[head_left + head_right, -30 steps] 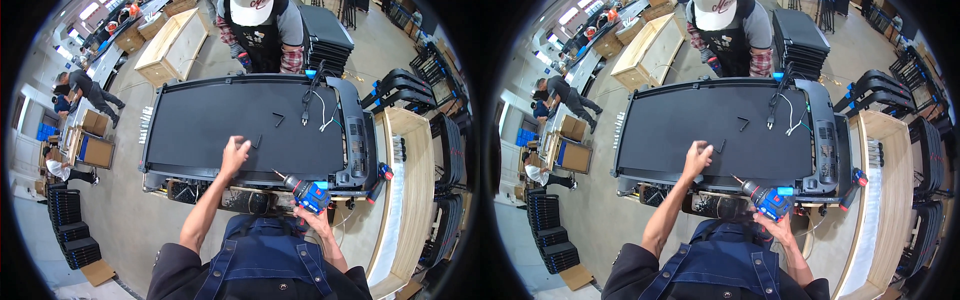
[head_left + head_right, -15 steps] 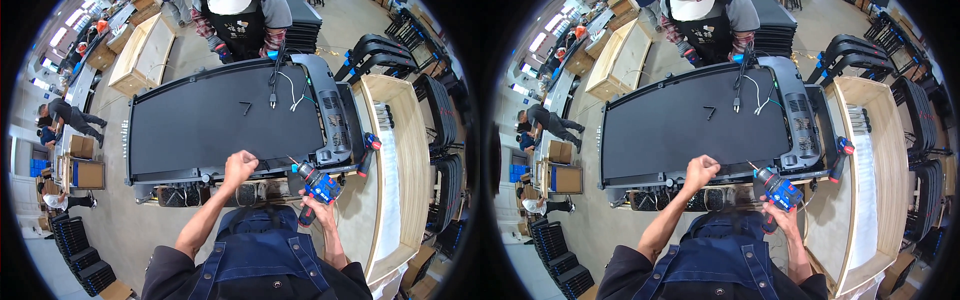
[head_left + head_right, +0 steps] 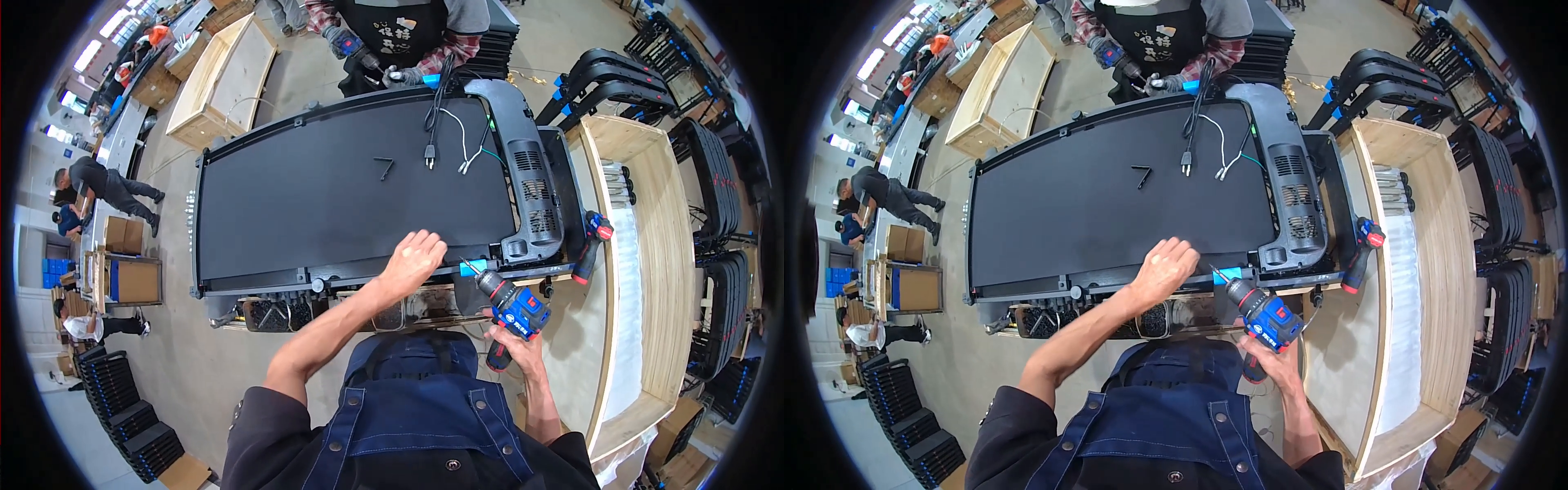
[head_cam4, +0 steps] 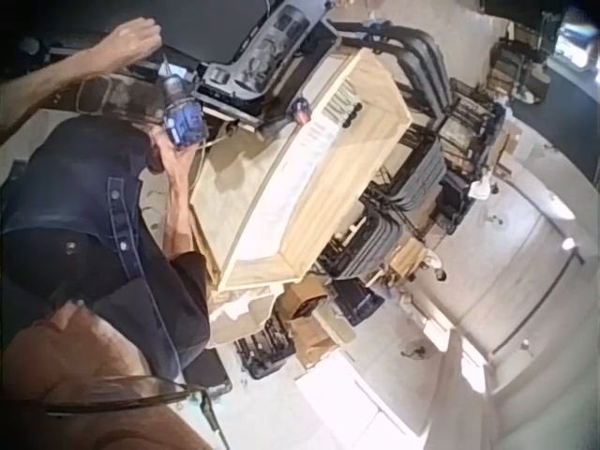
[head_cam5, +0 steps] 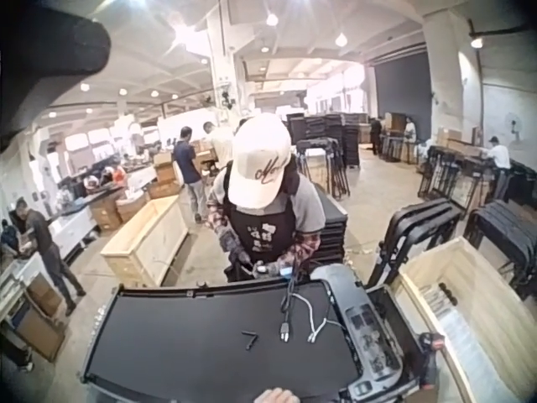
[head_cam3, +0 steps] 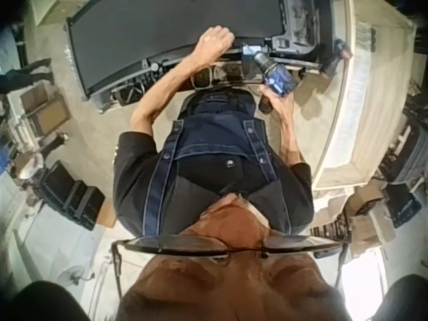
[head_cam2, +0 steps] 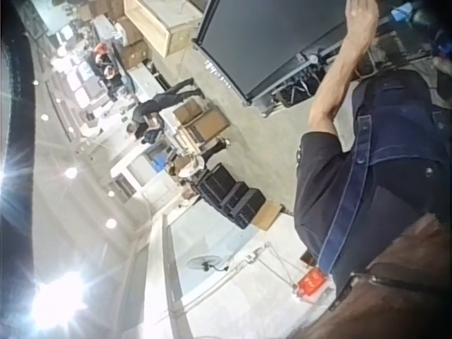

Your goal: Assembling a treadmill by attaching plastic covers and structural components using power tools.

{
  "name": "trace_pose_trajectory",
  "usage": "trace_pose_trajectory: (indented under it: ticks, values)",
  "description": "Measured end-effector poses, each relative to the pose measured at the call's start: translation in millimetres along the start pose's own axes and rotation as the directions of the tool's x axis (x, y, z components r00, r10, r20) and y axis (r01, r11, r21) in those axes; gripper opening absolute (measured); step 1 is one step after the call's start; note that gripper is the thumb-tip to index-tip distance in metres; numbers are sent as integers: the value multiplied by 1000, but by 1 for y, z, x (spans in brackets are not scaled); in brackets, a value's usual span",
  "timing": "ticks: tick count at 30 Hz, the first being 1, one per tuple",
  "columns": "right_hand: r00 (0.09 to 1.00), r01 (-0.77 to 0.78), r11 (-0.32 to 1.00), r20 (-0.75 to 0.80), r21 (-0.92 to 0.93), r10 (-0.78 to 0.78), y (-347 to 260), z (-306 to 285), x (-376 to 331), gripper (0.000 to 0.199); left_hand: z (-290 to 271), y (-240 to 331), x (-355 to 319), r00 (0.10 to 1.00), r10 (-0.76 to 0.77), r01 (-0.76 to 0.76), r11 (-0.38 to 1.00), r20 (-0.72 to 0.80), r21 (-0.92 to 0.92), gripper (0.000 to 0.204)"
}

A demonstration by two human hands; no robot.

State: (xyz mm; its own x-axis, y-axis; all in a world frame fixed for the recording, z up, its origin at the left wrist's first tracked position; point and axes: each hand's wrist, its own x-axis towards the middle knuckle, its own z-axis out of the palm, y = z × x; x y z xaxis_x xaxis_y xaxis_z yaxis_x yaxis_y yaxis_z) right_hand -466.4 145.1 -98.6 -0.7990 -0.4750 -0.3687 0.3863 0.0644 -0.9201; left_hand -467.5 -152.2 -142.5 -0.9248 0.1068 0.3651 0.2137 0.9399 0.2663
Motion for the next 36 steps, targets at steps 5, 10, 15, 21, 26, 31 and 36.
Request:
trace_pose_trajectory:
  ticks: [5,10,15,21,26,31,36]
  values:
    - [998,30,972,69,-232,-14,-19,-9,17,42,13,-24,10,996,79,-74,992,42,-104,20]
    - [982,188,697,149,-692,-117,-56,-1,45,32,20,-26,10,997,28,-17,988,71,-151,27]
    - [977,130,508,198,-851,83,-86,7,82,34,25,-28,8,995,-46,62,979,84,-197,28]
    - [955,148,422,240,-894,173,-103,21,105,32,28,-31,7,998,-52,59,970,36,-237,24]
    - [936,133,339,231,-931,267,-104,27,116,31,27,-32,7,998,-57,66,957,42,-281,22]
    - [932,142,312,233,-939,276,-118,46,117,30,29,-35,5,998,-52,62,951,42,-301,19]
    - [926,213,169,254,-962,280,-118,56,121,28,28,-37,6,998,-44,53,946,36,-319,13]
